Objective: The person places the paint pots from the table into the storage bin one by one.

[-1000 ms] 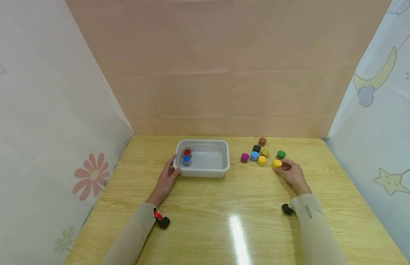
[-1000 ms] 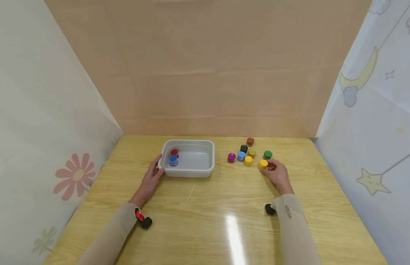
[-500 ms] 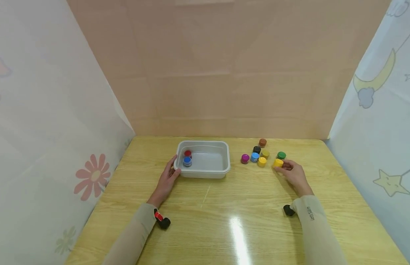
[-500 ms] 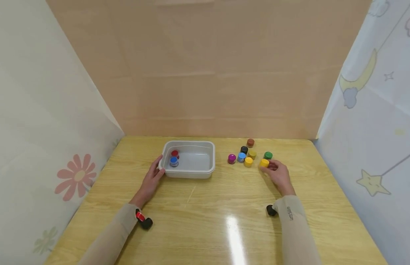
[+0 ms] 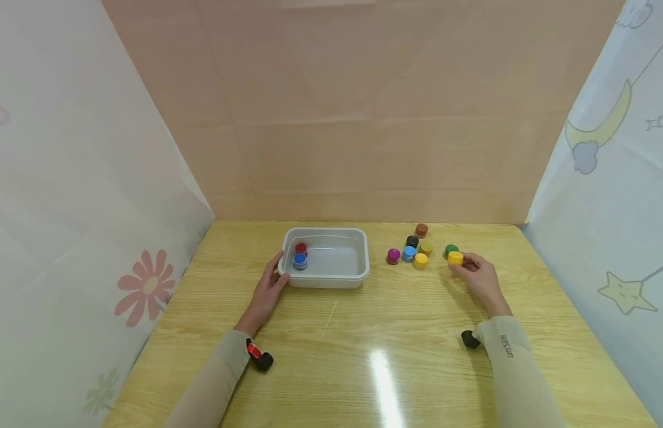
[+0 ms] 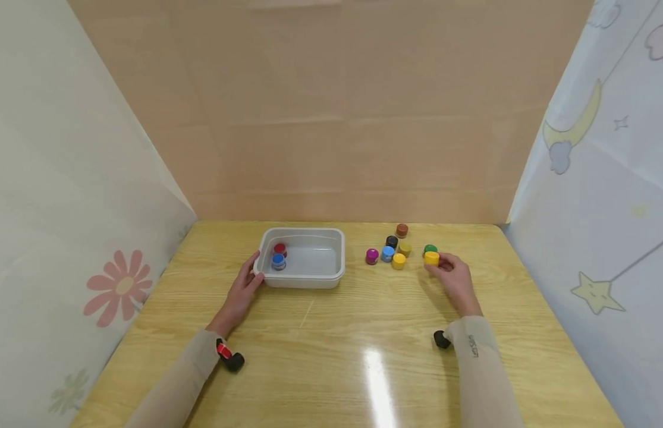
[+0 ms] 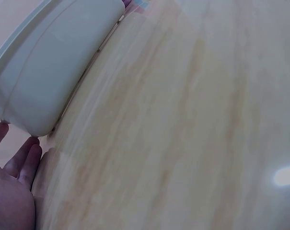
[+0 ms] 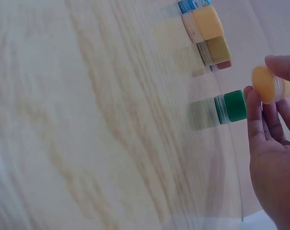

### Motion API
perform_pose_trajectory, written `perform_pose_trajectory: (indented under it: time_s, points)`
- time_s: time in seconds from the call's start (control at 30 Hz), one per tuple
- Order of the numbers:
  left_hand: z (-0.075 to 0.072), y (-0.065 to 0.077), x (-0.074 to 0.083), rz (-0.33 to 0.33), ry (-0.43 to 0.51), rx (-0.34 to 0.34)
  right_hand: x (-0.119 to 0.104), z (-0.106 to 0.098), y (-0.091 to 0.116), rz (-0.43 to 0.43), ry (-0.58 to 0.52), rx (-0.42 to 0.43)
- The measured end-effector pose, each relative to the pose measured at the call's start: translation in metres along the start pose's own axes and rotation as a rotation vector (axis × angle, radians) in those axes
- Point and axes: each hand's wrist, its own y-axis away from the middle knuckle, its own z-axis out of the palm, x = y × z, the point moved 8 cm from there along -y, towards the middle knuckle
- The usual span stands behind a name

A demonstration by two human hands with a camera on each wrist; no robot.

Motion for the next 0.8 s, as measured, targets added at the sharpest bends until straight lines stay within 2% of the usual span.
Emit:
perform_pose_trajectory:
  time_s: [0.27, 0.3, 0.47, 0.57, 0.8]
  points:
    - [0.0, 0.001, -0.001, -0.002, -0.001, -0.01, -0.002, 0.002, 0.001, 0.007, -0.065, -0.008]
    - [0.001, 0.003, 0.003, -0.01, 0.005, -0.017, -0.004, 0.002, 0.001, -0.003, -0.08, -0.009]
    - [0.0, 0.002, 0.004, -0.01, 0.02, -0.018, -0.032, 0.005, 0.01, -0.094, -0.166, -0.031]
    - [0.0, 0.0, 0.0, 0.0, 0.012, -0.015, -0.047, 0.008, 0.014, -0.118, -0.202, -0.044]
    - [0.0, 0.0, 0.001, 0.003, -0.004, -0.015, -0.042, 0.018, 0.004, -0.114, -0.191, -0.042]
